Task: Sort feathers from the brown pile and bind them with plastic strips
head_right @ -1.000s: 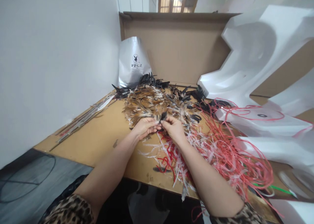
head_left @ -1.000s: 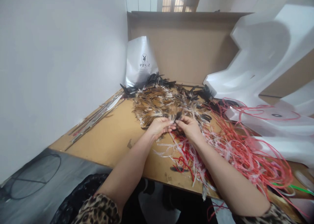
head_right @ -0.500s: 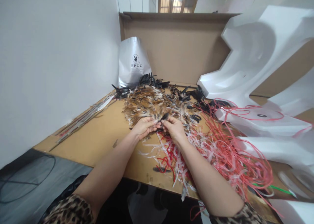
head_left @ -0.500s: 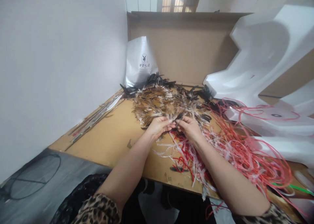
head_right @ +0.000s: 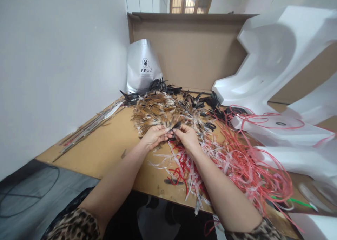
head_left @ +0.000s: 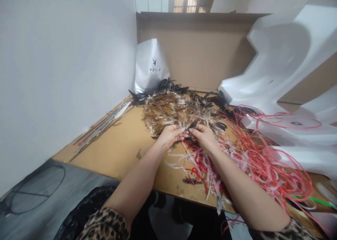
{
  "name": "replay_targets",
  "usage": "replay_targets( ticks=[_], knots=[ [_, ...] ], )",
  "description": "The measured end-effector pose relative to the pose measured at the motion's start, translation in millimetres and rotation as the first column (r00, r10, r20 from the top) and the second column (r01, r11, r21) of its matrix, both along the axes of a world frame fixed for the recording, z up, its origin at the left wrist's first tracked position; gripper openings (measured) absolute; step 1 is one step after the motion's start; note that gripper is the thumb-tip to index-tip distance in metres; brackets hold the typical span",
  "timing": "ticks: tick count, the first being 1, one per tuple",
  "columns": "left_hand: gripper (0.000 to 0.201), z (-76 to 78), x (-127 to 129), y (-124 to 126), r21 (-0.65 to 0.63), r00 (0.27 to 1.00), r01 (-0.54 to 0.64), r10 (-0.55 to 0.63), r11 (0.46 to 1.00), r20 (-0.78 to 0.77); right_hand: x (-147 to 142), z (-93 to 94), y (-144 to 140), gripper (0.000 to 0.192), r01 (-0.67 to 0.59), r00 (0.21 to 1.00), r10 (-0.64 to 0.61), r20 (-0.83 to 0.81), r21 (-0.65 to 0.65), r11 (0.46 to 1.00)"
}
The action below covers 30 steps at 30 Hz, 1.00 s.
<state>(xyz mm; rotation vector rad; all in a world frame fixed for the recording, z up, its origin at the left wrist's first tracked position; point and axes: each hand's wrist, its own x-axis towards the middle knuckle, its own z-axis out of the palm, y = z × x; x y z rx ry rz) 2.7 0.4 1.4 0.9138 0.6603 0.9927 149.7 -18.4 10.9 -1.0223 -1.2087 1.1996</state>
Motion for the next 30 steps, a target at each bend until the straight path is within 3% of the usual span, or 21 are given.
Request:
replay_targets(
  ticks=[8,16,30],
  knots=[
    [0.021,-1.4,2.3,-0.3,0.056,0.99,0.038,-0.03,0.998,-0.135,0.2,2.7,-0.9,0.019,0.016,0.994,-0.022,0.109,0.057,0.998],
    [0.025,-2.0,-1.1,0.0,0.024,0.998,0.045,-0.044,0.999,-0.051,1.0,5.9,0.2,0.023,0.003,0.992,-0.011,-0.128,-0.062,0.998],
    [0.019,-2.8,1.2,-2.9,-0.035,0.988,0.154,-0.155,0.987,-0.023,-7.9,1.1,-1.1,0.02,0.195,0.98,-0.199,0.01,0.166,0.967]
  ],
)
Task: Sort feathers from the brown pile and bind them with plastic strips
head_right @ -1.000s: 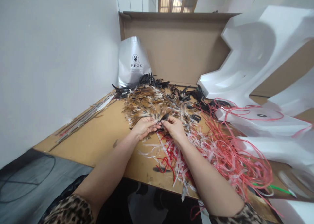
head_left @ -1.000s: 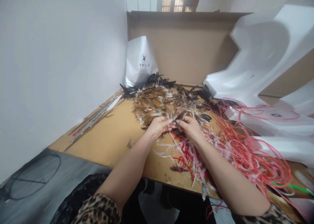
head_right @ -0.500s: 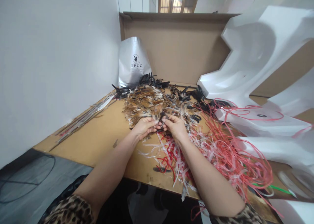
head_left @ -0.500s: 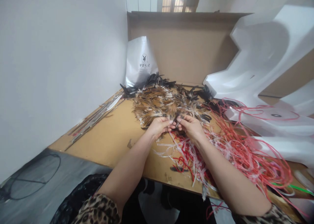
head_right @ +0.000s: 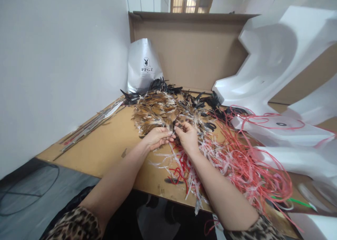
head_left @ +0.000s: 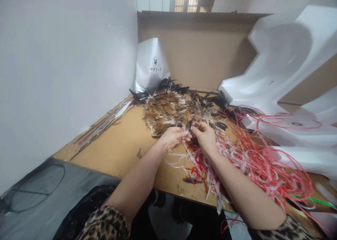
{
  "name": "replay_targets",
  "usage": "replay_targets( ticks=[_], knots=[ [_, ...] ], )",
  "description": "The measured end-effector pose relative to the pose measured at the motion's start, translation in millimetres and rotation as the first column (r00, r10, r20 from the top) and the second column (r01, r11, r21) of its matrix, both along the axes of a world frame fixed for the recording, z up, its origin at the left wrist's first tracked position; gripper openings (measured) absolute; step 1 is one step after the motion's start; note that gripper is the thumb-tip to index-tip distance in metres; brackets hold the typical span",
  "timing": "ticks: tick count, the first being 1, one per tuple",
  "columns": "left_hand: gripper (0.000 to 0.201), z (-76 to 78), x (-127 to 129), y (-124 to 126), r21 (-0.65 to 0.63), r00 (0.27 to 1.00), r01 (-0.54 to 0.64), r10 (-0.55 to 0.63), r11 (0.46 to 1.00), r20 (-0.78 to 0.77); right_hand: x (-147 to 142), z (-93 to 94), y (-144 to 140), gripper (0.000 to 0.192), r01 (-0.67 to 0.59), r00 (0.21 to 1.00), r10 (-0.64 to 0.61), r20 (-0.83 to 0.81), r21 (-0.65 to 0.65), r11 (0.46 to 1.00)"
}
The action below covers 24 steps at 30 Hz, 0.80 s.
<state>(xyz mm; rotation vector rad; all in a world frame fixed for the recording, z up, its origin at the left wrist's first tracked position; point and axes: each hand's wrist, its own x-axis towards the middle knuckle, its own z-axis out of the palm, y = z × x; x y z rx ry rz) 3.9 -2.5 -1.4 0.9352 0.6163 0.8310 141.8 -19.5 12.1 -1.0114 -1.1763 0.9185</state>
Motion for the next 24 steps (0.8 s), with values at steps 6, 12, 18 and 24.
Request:
replay_targets(
  ticks=[6,12,18,24],
  knots=[
    [0.017,-0.1,2,-1,-0.018,1.0,0.017,-0.017,1.0,-0.024,-4,0.2,-1,0.019,-0.01,0.999,0.009,0.038,0.012,1.0],
    [0.016,0.8,-2,2,-0.01,1.0,-0.013,0.014,1.0,0.026,6,5.7,-1,0.028,-0.241,0.97,0.239,-0.036,-0.171,0.955],
    [0.019,-0.2,-6,6,0.005,1.0,-0.012,0.012,1.0,0.026,21,8.5,-1,0.032,-0.394,0.897,0.432,0.097,-0.27,0.878],
    [0.023,-0.3,-4,4,0.003,0.998,-0.059,0.059,0.998,-0.03,21,12.6,-3,0.031,-0.268,0.884,0.361,0.297,-0.312,0.912]
  ],
)
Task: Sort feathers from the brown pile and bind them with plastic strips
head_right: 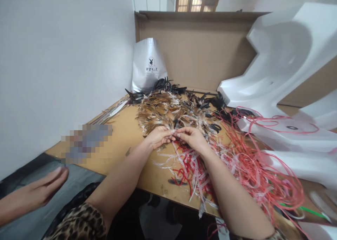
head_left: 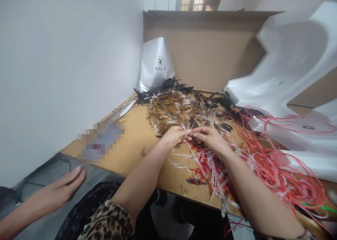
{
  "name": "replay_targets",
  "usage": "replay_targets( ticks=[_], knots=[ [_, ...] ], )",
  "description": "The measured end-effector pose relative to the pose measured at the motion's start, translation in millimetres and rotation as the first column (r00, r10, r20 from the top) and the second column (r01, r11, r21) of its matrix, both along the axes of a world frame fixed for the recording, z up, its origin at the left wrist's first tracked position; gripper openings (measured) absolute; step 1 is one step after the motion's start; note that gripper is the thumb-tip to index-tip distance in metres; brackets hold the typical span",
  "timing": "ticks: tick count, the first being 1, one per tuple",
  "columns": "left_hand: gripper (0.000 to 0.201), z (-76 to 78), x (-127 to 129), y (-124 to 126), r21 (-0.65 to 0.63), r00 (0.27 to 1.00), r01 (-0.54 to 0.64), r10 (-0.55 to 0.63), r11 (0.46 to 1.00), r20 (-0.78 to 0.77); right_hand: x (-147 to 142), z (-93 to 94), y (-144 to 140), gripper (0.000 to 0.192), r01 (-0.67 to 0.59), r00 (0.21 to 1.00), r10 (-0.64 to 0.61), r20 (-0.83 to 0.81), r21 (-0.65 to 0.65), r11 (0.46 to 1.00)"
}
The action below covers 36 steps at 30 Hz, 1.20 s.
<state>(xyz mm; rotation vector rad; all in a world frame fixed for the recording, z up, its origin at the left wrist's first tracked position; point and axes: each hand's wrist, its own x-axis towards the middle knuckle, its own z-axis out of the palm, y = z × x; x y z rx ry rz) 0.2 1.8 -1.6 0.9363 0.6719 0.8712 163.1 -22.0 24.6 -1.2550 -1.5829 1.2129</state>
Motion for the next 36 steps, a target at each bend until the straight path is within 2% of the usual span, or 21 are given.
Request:
replay_targets(
  ticks=[6,10,12,14,17,19,20,23,27,30,36],
  knots=[
    [0.025,1.6,-1,-2,0.02,0.999,-0.006,0.007,1.0,-0.031,-2,2.0,-2,0.028,0.081,0.985,-0.106,0.138,0.173,0.982],
    [0.024,0.6,-3,1,0.021,1.0,0.004,-0.004,1.0,0.009,4,10.8,-6,0.026,0.05,0.985,-0.078,0.151,0.181,0.982],
    [0.024,-0.1,-3,2,0.018,0.999,0.0,-0.001,1.0,0.043,11,16.5,-9,0.027,-0.022,0.992,0.004,0.127,0.137,0.99],
    [0.024,-0.9,-4,3,0.013,0.997,-0.018,0.017,1.0,0.073,19,22.4,-12,0.027,-0.163,0.981,0.156,0.115,0.051,0.985],
    [0.024,-1.8,-4,4,0.011,0.994,-0.041,0.04,0.999,0.097,28,30.3,-15,0.025,-0.401,0.903,0.412,0.123,-0.108,0.91],
    [0.024,-1.7,-4,3,0.014,0.994,-0.042,0.04,0.999,0.104,30,33.9,-16,0.024,-0.469,0.86,0.488,0.147,-0.148,0.871],
    [0.024,-1.3,-4,3,0.017,0.994,-0.037,0.036,0.999,0.104,29,35.0,-17,0.025,-0.474,0.857,0.491,0.158,-0.138,0.87],
    [0.025,1.1,-4,2,0.035,0.995,-0.019,0.016,0.999,0.094,22,34.2,-17,0.03,-0.407,0.895,0.416,0.162,-0.085,0.91],
    [0.028,3.7,-3,0,0.095,1.0,-0.012,0.012,0.995,0.001,8,25.3,-15,0.032,-0.122,0.991,0.123,0.044,-0.011,0.992],
    [0.032,3.4,-1,-2,0.17,0.997,0.022,-0.009,0.985,-0.078,-1,16.4,-12,0.033,0.025,0.999,-0.023,-0.046,0.038,0.999],
    [0.035,4.2,1,-6,0.24,0.982,0.095,-0.05,0.966,-0.185,-11,7.8,-9,0.032,0.142,0.989,-0.147,0.028,0.142,0.98]
  ],
)
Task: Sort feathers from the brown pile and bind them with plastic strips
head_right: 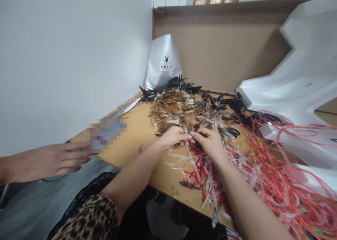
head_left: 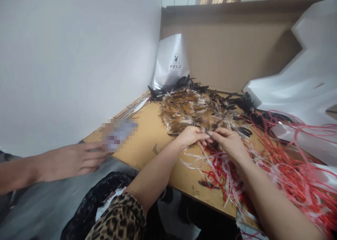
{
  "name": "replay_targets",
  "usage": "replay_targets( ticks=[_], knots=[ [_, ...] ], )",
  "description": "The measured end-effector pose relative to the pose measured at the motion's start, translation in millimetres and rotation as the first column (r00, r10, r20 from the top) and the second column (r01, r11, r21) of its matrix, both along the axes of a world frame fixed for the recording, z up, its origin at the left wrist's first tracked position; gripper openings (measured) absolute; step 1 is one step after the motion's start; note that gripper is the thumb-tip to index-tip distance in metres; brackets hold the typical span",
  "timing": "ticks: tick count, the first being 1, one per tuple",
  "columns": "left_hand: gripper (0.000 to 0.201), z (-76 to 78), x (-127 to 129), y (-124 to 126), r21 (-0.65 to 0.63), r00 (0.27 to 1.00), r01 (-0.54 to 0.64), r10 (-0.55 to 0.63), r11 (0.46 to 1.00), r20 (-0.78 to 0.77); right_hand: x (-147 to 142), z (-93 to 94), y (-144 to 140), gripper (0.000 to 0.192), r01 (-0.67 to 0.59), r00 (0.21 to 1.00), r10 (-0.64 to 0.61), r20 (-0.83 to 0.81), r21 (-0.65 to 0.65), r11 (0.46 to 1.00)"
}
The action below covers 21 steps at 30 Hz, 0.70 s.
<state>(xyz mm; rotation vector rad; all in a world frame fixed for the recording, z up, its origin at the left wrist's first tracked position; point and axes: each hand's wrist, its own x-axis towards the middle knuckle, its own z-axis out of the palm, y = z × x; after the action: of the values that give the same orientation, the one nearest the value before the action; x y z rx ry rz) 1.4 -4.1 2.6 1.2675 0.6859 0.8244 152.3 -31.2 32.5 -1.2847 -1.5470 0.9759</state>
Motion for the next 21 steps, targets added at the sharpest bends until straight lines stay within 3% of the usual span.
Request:
replay_targets(
  ticks=[10,16,21],
  knots=[
    [0.028,-1.6,4,0,0.064,0.999,0.022,-0.018,0.998,-0.05,-2,-12.9,1,0.025,0.024,0.994,-0.022,-0.11,0.011,1.0],
    [0.028,-0.9,3,-1,0.057,0.996,0.053,-0.049,0.997,-0.081,0,-12.0,0,0.027,0.011,1.0,-0.01,-0.009,0.136,0.991],
    [0.026,-3.0,4,0,0.089,0.996,0.077,-0.073,0.993,-0.046,-3,-8.2,-2,0.025,0.037,0.999,-0.035,-0.014,0.091,0.995]
  ],
)
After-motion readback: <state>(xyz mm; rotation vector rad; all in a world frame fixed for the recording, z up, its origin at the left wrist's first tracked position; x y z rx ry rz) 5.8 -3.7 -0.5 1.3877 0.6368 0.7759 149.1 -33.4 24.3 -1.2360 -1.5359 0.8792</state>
